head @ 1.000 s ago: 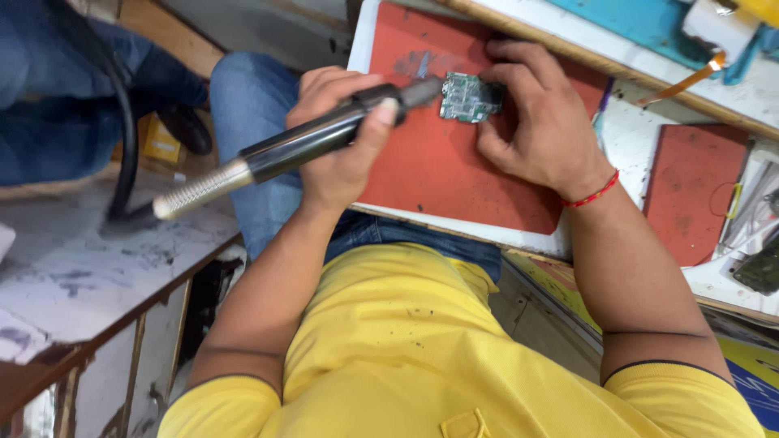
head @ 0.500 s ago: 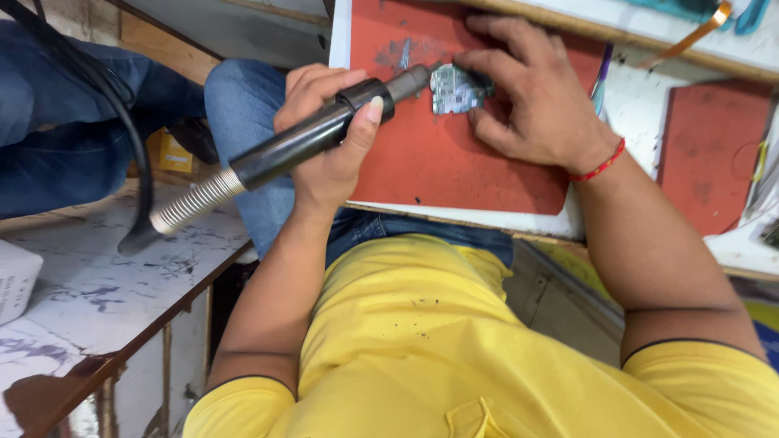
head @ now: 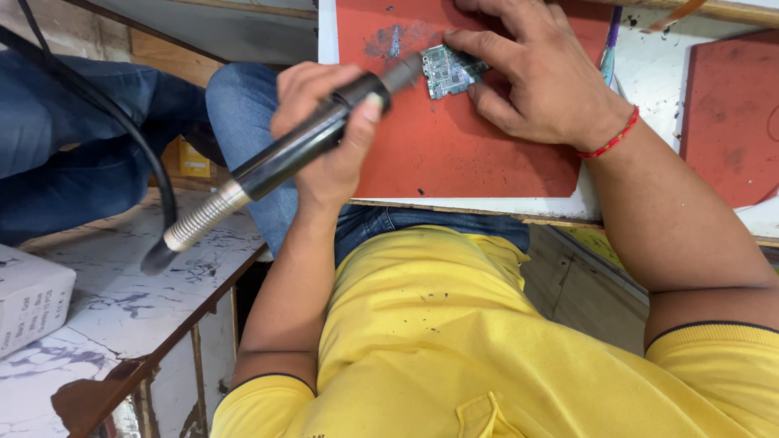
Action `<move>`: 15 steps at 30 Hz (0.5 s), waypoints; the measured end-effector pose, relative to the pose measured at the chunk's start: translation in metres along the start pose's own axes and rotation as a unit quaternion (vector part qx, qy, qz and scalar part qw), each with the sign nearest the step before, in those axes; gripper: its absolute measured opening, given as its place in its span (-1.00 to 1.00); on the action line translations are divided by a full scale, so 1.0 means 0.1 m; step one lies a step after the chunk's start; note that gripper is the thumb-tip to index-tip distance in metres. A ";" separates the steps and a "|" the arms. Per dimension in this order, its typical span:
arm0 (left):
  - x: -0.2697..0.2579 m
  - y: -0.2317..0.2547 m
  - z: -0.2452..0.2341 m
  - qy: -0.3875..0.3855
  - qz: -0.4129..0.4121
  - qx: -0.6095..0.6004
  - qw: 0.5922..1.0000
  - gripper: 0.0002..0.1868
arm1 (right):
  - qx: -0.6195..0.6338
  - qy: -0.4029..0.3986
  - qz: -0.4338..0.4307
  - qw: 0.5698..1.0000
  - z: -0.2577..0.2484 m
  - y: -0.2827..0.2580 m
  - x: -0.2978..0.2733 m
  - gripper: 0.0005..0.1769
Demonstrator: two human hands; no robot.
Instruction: The person cleans a small circuit board with a purple tool and then uses a hot air gun to apply heat to the board. The person holds the board steady with one hand while operating the tool with the other.
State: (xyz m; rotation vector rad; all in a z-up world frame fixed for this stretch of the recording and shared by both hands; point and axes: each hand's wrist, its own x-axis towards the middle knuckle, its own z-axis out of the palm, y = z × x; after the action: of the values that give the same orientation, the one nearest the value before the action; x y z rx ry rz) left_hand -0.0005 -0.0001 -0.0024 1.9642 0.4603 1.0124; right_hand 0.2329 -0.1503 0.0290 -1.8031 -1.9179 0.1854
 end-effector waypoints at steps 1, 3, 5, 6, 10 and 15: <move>0.00 0.00 0.01 -0.021 0.018 -0.002 1.000 -0.65 | 0.000 0.001 0.002 1.000 0.01 0.00 -0.01 -0.46; 0.00 0.00 0.02 -0.015 0.022 0.005 1.000 -0.65 | 0.008 0.006 0.008 1.000 0.01 0.01 -0.01 -0.46; -0.01 0.01 0.01 0.002 -0.002 -0.009 1.000 -0.65 | 0.031 0.015 0.012 0.999 0.02 0.00 0.01 -0.45; -0.01 0.01 -0.01 0.013 -0.027 -0.029 0.999 -0.66 | 0.030 0.015 0.014 0.999 0.02 -0.01 0.02 -0.45; -0.01 0.03 -0.02 -0.031 0.000 -0.043 0.999 -0.67 | 0.009 0.017 0.000 1.000 -0.01 -0.02 0.02 -0.43; 0.00 0.02 -0.01 -0.030 0.008 -0.005 1.000 -0.65 | 0.004 0.011 -0.015 1.000 -0.01 0.00 0.02 -0.42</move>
State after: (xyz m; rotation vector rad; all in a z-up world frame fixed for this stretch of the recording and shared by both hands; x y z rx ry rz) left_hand -0.0015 -0.0012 -0.0002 1.9861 0.4072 0.9619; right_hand 0.2332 -0.1486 0.0307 -1.7634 -1.9250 0.1626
